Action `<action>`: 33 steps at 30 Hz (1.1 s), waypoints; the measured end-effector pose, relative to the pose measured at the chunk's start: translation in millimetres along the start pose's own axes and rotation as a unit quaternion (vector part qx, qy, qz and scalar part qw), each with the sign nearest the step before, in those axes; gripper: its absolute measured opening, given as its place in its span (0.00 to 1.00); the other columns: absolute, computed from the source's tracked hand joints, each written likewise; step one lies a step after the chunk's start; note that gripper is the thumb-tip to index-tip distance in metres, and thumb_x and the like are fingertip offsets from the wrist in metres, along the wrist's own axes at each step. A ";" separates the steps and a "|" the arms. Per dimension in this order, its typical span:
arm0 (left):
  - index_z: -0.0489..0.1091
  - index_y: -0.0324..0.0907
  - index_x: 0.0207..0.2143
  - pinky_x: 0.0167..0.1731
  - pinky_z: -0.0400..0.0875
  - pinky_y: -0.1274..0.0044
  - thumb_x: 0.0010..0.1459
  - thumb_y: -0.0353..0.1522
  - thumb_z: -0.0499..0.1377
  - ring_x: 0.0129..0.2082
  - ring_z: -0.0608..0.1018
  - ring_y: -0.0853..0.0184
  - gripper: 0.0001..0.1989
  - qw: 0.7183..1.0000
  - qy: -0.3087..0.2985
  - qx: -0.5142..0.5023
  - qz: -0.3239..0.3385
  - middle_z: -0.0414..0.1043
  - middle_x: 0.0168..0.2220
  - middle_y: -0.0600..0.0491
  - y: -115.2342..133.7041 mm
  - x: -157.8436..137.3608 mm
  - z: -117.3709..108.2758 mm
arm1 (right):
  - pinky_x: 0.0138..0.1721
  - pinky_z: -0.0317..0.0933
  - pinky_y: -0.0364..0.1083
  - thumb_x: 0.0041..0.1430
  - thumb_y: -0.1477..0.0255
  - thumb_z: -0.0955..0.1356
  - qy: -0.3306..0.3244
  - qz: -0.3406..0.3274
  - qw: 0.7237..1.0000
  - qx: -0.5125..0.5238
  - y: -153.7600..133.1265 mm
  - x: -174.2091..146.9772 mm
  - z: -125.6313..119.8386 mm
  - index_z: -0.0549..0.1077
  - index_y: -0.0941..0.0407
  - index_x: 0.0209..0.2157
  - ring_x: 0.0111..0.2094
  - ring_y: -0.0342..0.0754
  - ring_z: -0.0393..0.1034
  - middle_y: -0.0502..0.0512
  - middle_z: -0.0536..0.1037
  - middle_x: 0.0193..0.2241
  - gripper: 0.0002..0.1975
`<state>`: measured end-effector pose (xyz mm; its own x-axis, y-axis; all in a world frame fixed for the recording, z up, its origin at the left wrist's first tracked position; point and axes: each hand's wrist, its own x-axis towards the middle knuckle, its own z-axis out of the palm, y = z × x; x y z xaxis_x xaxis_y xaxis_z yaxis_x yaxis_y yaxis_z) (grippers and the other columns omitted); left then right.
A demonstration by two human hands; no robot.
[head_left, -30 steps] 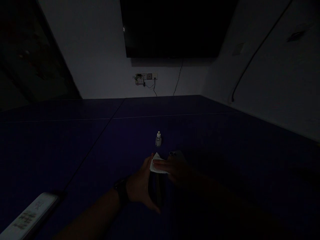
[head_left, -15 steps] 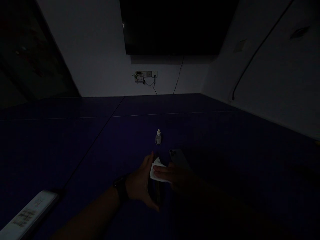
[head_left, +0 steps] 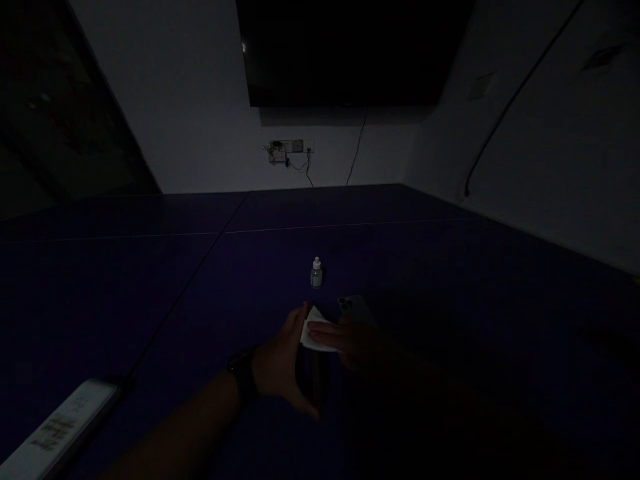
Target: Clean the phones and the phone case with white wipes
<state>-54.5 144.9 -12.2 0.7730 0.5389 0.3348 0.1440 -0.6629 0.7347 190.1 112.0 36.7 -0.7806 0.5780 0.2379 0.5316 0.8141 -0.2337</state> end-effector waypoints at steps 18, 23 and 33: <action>0.17 0.47 0.71 0.64 0.52 0.43 0.19 0.56 0.77 0.68 0.48 0.31 0.90 1.000 0.004 0.028 0.008 0.34 0.71 0.35 -3.2 -1.2 2.7 | 0.37 0.64 0.48 0.66 0.75 0.62 0.016 -0.033 0.994 -0.099 -19.0 -11.1 13.6 0.69 0.56 0.61 0.36 0.48 0.71 0.59 0.74 0.60 0.23; 0.12 0.49 0.69 0.63 0.53 0.43 0.19 0.57 0.77 0.69 0.48 0.30 0.91 1.000 -0.005 0.025 -0.010 0.30 0.71 0.34 -9.3 -2.1 3.5 | 0.36 0.62 0.47 0.73 0.73 0.57 0.074 -0.127 0.985 -0.087 -37.0 -34.4 16.1 0.62 0.57 0.65 0.37 0.47 0.70 0.55 0.77 0.57 0.21; 0.17 0.48 0.71 0.63 0.54 0.44 0.20 0.58 0.76 0.68 0.51 0.33 0.89 1.000 -0.002 0.021 0.003 0.37 0.70 0.35 -1.7 -0.5 0.3 | 0.34 0.62 0.49 0.67 0.76 0.62 0.030 -0.085 0.987 -0.131 -11.6 -5.0 2.0 0.68 0.55 0.62 0.32 0.48 0.68 0.57 0.77 0.56 0.23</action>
<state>-55.0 145.6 -13.8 0.7760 0.5334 0.3365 0.1650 -0.6866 0.7080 187.2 99.5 36.4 -0.8494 0.4268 0.3104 0.4668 0.8820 0.0645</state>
